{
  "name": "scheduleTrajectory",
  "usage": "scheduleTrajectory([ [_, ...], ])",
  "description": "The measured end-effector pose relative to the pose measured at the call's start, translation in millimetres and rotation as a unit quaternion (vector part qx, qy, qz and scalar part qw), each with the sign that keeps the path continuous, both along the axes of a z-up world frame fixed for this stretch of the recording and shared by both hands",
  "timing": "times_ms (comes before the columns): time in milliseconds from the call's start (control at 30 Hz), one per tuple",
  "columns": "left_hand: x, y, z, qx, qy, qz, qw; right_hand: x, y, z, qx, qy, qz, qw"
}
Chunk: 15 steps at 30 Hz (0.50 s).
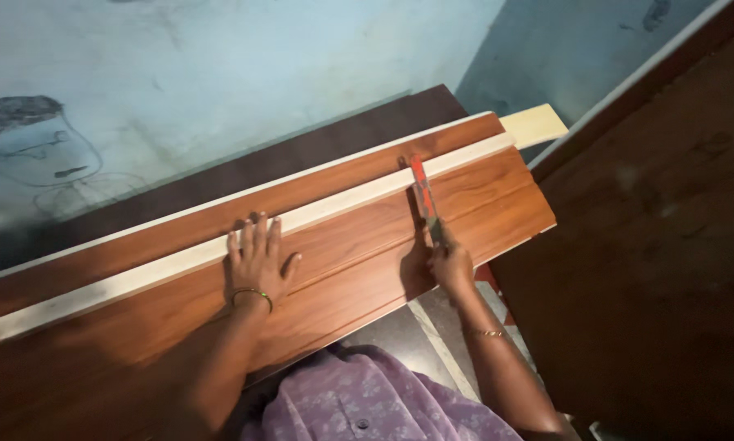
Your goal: The person saws a long thin piece of light-colored wood placed on a brown wooden surface using a small handsaw, holding the wood steady with their other hand and making repeated sawing motions across the width of the piece.
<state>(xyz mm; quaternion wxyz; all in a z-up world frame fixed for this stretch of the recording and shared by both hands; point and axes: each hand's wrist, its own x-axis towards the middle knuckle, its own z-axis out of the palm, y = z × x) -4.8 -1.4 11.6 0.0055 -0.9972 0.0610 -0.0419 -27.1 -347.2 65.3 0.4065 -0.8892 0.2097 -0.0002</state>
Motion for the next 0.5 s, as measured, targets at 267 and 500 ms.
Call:
scheduleTrajectory([
  [267,3.8,2.7,-4.4,-0.051,-0.012,-0.031,0.998,-43.3,113.9,-25.5,0.014,0.023,0.115,0.993],
  [500,-22.3,57.0,-9.7,-0.079,0.028,0.005,0.996,-16.9,68.2,-33.5,-0.031,-0.085,0.063,0.994],
])
